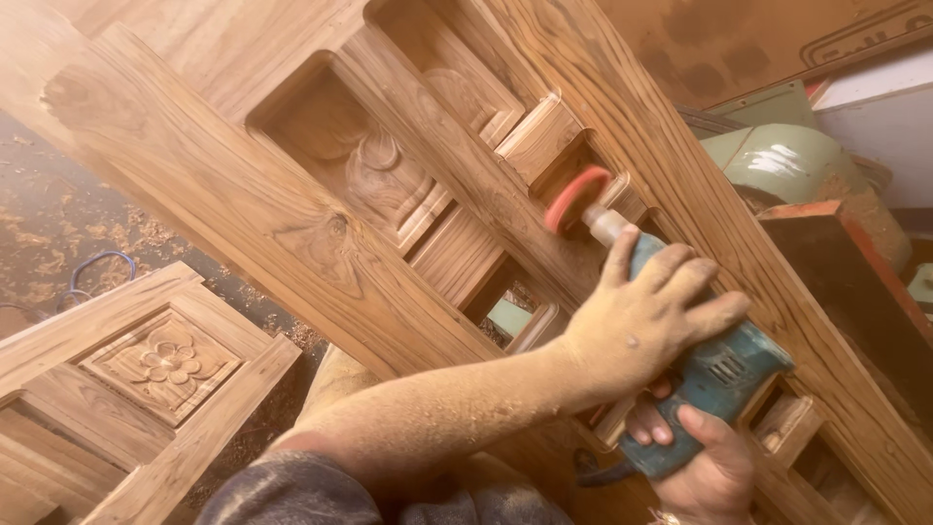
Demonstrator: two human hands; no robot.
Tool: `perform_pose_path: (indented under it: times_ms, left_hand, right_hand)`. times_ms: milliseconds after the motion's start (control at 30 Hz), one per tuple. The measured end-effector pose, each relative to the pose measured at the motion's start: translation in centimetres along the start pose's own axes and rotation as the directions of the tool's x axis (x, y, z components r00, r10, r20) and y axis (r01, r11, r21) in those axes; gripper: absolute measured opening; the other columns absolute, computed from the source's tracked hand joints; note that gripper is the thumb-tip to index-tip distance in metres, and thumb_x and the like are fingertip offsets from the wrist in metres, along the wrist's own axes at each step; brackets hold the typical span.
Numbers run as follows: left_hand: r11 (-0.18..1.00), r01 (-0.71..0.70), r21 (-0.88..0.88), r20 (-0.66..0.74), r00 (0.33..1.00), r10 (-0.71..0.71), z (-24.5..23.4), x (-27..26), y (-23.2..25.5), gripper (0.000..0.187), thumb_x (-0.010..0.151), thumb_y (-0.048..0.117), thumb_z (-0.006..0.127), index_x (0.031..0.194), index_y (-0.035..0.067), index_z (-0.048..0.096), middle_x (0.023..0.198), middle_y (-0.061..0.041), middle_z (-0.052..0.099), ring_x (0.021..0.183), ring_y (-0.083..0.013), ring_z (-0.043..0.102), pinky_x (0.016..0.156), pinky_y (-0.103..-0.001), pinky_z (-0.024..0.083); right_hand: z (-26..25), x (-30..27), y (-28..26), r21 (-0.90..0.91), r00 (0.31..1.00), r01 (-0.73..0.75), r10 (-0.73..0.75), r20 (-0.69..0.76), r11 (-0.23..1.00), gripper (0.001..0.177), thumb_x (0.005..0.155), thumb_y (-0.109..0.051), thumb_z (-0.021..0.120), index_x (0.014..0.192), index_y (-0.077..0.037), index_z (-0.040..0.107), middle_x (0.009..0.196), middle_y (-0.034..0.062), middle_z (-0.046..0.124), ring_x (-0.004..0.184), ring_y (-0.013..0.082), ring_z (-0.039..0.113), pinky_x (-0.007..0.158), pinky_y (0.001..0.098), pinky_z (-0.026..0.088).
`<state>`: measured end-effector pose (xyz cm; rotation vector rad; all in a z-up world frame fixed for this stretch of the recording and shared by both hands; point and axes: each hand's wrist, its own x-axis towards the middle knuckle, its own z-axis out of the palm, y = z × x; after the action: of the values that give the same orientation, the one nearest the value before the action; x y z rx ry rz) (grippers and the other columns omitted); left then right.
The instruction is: The person sands the surface and inside edges of a carved wooden headboard using a rotary sanding tool held in both hands.
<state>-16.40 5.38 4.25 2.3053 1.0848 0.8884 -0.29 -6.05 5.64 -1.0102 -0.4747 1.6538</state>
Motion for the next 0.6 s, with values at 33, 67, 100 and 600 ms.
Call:
perform_pose_path:
  times_ms: [33, 67, 100, 600]
  left_hand:
    - [1.000, -0.006, 0.009, -0.020, 1.000, 0.006, 0.3, 0.0, -0.4, 0.089, 0.066, 0.031, 0.086, 0.145, 0.033, 0.044, 0.143, -0.009, 0.049, 0.144, -0.0318, 0.043, 0.121, -0.077, 0.030]
    - [1.000, -0.014, 0.018, -0.036, 0.999, 0.014, 0.4, -0.1, -0.9, 0.088, 0.069, 0.030, 0.085, 0.145, 0.034, 0.043, 0.144, -0.010, 0.049, 0.144, -0.0329, 0.043, 0.121, -0.078, 0.029]
    - [0.999, -0.022, 0.028, -0.053, 0.998, 0.023, 0.5, -0.2, -1.3, 0.086, 0.072, 0.029, 0.085, 0.146, 0.034, 0.042, 0.145, -0.011, 0.048, 0.145, -0.0339, 0.042, 0.122, -0.079, 0.028]
    - [0.987, -0.010, -0.163, 0.010, 1.000, 0.011, -2.4, -1.5, -3.0, 0.107, 0.055, 0.023, 0.090, 0.147, 0.037, 0.038, 0.152, -0.007, 0.042, 0.151, -0.0311, 0.034, 0.129, -0.074, 0.013]
  right_hand:
    - [0.4, 0.3, 0.2, -0.005, 1.000, -0.003, 0.003, 0.011, 1.000, 0.061, 0.090, -0.008, 0.064, 0.146, -0.001, 0.042, 0.111, 0.0137, 0.056, 0.081, 0.0184, 0.056, 0.075, 0.0357, 0.049]
    - [0.9, 0.6, 0.4, -0.023, 1.000, 0.000, 0.001, 0.011, 1.000, 0.060, 0.090, -0.008, 0.065, 0.145, -0.001, 0.042, 0.111, 0.0139, 0.056, 0.081, 0.0187, 0.056, 0.075, 0.0361, 0.049]
    - [1.3, 0.8, 0.6, -0.041, 1.000, 0.002, -0.002, 0.012, 0.999, 0.060, 0.089, -0.007, 0.065, 0.144, -0.001, 0.042, 0.111, 0.0142, 0.056, 0.081, 0.0191, 0.056, 0.075, 0.0364, 0.050]
    - [5.1, 1.6, 0.8, -0.370, 0.998, 0.068, -0.067, 0.014, 0.927, 0.065, 0.080, -0.002, 0.062, 0.140, 0.004, 0.039, 0.106, 0.0198, 0.054, 0.082, 0.0223, 0.058, 0.073, 0.0401, 0.052]
